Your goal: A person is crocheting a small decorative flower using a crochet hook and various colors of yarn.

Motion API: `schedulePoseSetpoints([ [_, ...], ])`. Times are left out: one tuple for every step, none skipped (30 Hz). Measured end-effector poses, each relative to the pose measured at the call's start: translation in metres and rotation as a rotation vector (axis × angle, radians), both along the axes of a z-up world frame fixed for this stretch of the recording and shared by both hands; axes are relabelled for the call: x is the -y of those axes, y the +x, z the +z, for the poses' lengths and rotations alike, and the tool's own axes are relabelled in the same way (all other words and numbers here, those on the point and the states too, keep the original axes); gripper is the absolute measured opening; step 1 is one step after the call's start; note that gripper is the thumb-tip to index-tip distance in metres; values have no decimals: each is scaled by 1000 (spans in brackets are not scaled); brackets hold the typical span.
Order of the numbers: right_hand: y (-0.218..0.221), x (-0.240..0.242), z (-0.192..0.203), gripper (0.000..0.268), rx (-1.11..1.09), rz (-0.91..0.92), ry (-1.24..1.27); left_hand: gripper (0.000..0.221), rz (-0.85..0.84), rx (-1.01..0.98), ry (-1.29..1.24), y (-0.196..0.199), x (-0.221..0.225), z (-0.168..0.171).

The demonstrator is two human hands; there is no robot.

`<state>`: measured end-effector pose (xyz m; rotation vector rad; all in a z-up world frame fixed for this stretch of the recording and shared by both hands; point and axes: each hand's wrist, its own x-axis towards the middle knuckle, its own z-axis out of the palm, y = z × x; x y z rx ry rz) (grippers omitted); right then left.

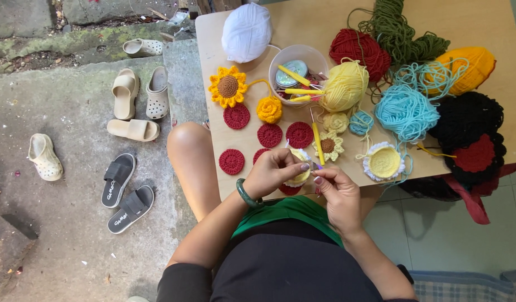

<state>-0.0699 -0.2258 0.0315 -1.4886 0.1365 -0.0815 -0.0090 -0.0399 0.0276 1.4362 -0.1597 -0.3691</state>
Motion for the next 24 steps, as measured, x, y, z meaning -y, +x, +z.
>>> schedulePoseSetpoints([
  [1,1,2,8,-2,-2,-1,29,-2,-2,-1,0,1,5],
  [2,2,5,8,-4,-7,-10,21,-6,-35,-38,0,2,11],
  [4,2,7,8,-5,-11,-18,14,-10,-65,-73,1,2,17],
  [5,3,7,8,-4,-13,-18,14,-11,-65,-73,1,3,15],
  [5,4,8,9,-13,-10,-23,10,-13,-88,-105,1,3,13],
  [6,4,8,10,-23,-6,-28,13,-14,-111,-137,1,3,11],
  [6,2,5,10,-22,-5,-26,13,-13,-110,-135,0,3,5],
  [7,0,2,10,-24,-21,2,20,-7,-112,-172,-1,3,-2],
  [7,-1,-1,10,-26,-37,30,27,0,-114,-210,-2,3,-8],
  [6,-2,-5,10,-25,-36,31,27,2,-113,-209,-2,2,-8],
  [5,-2,-9,11,-47,-38,35,32,6,-134,-214,-2,2,-8],
  [5,-2,-14,12,-69,-41,39,38,9,-156,-219,-1,1,-8],
  [5,-2,-15,12,-67,-41,38,38,9,-154,-220,0,1,-9],
  [5,-3,-17,12,-72,-43,43,31,33,-168,-214,1,0,-11],
  [4,-3,-19,11,-78,-46,48,24,55,-184,-209,2,0,-13],
  [5,-3,-15,11,-77,-46,47,24,55,-182,-210,2,1,-14],
  [5,-4,-12,11,-78,-48,46,22,85,-189,-217,2,2,-14],
  [5,-4,-9,11,-80,-51,45,20,115,-195,-224,2,3,-15],
  [6,-4,-10,11,-80,-50,44,20,116,-195,-225,1,4,-19],
  [7,-3,-10,11,-78,-55,51,19,145,-182,-222,0,6,-22],
  [7,-3,-11,12,-77,-60,59,17,173,-169,-219,-2,7,-25],
  [7,-4,-12,12,-78,-60,58,17,173,-169,-219,-3,7,-26],
  [7,-5,-13,11,-84,-59,67,16,181,-170,-223,-4,8,-28],
  [7,-6,-14,11,-89,-58,76,15,190,-171,-228,-5,9,-29],
])
